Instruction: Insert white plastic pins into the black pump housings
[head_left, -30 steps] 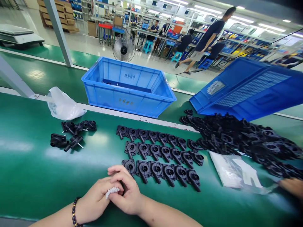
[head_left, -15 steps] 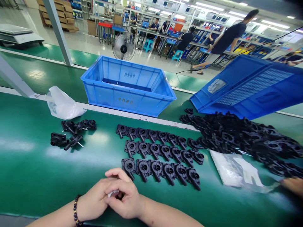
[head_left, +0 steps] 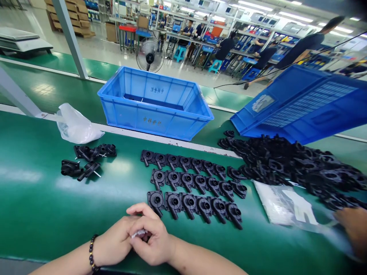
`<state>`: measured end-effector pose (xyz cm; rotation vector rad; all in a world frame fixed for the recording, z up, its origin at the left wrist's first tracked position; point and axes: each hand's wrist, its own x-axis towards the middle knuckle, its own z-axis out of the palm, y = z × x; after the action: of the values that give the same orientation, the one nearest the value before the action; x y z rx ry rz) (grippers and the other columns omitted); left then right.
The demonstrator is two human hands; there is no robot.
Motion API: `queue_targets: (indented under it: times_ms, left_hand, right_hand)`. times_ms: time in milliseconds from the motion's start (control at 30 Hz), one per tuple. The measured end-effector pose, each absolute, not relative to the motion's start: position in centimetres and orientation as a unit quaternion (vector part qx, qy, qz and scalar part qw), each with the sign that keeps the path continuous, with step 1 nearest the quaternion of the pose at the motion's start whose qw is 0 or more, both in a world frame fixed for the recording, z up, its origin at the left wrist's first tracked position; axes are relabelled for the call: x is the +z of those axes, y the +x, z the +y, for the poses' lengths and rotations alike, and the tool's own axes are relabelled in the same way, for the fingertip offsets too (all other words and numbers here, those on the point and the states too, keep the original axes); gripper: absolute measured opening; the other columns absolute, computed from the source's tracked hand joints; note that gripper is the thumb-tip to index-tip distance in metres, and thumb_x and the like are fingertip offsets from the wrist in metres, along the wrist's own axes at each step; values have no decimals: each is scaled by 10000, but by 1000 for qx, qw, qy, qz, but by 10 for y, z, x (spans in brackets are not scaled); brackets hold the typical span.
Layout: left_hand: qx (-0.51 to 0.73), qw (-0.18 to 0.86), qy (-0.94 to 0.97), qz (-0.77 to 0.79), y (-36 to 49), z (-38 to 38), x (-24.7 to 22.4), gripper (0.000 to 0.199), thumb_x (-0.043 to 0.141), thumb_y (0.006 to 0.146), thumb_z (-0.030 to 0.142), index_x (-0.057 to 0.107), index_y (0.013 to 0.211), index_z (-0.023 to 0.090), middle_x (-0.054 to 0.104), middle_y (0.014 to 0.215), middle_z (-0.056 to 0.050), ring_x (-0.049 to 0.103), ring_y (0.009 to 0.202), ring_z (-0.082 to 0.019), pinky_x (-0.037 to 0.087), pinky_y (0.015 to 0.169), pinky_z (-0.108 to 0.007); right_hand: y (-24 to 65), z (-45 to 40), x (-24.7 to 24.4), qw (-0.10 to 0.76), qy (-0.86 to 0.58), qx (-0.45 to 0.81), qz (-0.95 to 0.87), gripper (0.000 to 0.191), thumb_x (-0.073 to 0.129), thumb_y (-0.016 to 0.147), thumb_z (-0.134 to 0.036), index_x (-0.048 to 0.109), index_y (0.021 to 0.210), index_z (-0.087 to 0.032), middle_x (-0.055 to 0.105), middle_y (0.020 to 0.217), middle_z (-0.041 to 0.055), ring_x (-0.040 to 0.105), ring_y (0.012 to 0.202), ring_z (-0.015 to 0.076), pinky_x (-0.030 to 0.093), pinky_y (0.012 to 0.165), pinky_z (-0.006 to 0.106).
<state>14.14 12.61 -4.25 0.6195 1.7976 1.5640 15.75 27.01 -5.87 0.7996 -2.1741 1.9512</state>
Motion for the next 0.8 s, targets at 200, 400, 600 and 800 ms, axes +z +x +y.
queue_targets:
  times_ms: [200,400,600,800]
  left_hand:
    - [629,385,171,653,143,129,-50,191,480,757,90,657,735,157,629,646,-25,560,579,-126,426,555,-200]
    - [754,462,-64,462,139,129,-57,233,592,817,341,579,771,113,603,571,-57,562,479,-116,426,438,-166]
    - [834,412,-155,332,134,125,-55,86,647,782,161,633,834,94,631,804,-83,621,775,-162,508,768,-293]
    - [847,393,-155,323,133,125,-55,114,646,786,162,624,879,100,601,780,-57,587,689,-112,491,682,-233]
  right_hand:
    - [160,272,-59,110,249,639,-719,135,510,649,-147,538,772,-194,512,1062,98,559,950,202,507,754,337]
    - [156,281,-60,238,210,586,-745,200,481,759,-89,531,897,-226,493,714,15,507,735,165,478,721,385]
    - [149,278,-67,223,233,522,-790,216,488,749,-62,539,896,-212,551,751,32,514,738,173,478,737,405]
    - [150,275,-66,209,269,489,-803,309,475,677,-67,540,944,-209,527,968,78,512,915,220,451,811,446]
